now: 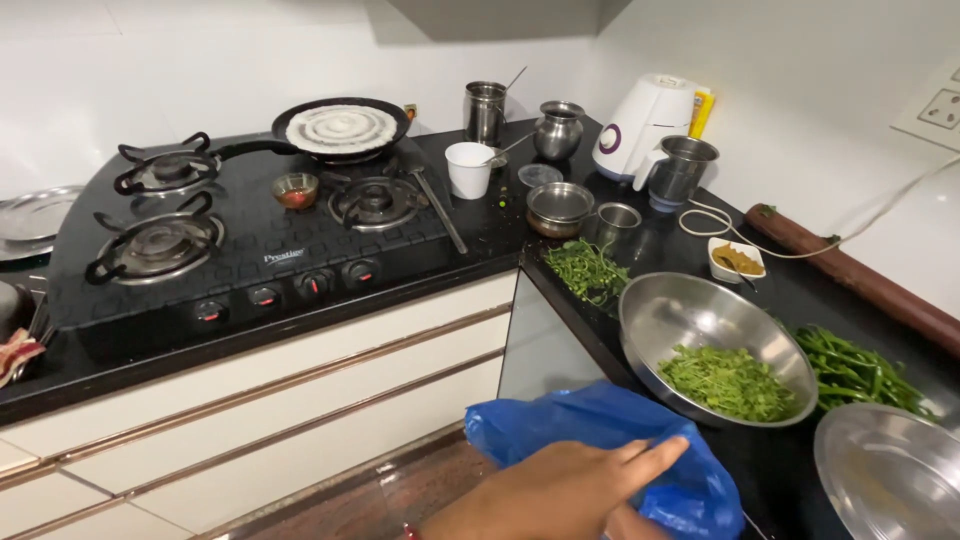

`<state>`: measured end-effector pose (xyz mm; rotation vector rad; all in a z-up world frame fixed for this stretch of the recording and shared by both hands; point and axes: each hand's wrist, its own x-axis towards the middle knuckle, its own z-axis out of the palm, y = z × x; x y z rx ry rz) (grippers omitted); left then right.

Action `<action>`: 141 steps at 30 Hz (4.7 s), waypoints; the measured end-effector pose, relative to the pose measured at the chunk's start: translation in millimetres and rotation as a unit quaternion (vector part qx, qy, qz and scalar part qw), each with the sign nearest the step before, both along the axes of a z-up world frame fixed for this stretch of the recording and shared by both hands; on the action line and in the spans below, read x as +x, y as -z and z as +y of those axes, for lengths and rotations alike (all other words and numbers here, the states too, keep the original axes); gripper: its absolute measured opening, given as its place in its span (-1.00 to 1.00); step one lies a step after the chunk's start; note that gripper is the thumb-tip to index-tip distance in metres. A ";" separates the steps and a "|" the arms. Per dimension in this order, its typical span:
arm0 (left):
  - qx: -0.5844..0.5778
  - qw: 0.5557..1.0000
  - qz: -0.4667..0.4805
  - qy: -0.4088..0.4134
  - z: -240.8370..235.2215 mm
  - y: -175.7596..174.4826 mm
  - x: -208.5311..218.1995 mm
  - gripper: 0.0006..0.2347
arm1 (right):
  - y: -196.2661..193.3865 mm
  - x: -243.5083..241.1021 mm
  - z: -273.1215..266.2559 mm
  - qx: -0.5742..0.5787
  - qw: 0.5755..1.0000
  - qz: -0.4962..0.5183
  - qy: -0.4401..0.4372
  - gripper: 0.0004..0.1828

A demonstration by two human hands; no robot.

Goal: The person spreads batter onto a pan, drizzles oil over it, and flips the dosa with a spatula. They then sort green chilies and cilantro from a plastic bag into bowls before transferring the cooked dosa onto a plate.

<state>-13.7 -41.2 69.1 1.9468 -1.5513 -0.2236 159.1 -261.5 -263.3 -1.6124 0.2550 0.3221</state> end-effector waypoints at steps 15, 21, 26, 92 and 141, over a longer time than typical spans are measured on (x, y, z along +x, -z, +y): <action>0.014 0.982 -0.165 -0.093 4.5 20.2 103.7 -0.09 | -34.3 87.1 4.9 -0.070 0.994 -0.084 -0.010 -0.76; 0.035 0.974 -0.151 -0.167 11.2 6.1 149.9 -0.10 | -95.6 72.5 -4.6 -0.100 0.989 -0.103 -0.018 -0.78; 0.099 0.961 -0.058 -0.253 13.9 10.6 195.7 -0.05 | -206.9 15.1 18.2 -0.052 0.998 -0.020 0.013 -0.85; 0.308 0.914 0.021 -0.263 -13.5 -28.4 205.1 0.01 | -67.2 -180.4 -246.8 -0.365 0.897 0.089 0.234 -0.60; 0.108 0.950 0.020 -0.291 45.4 -41.3 110.2 -0.02 | -420.6 -144.5 -232.6 0.246 0.885 -0.102 0.382 -0.45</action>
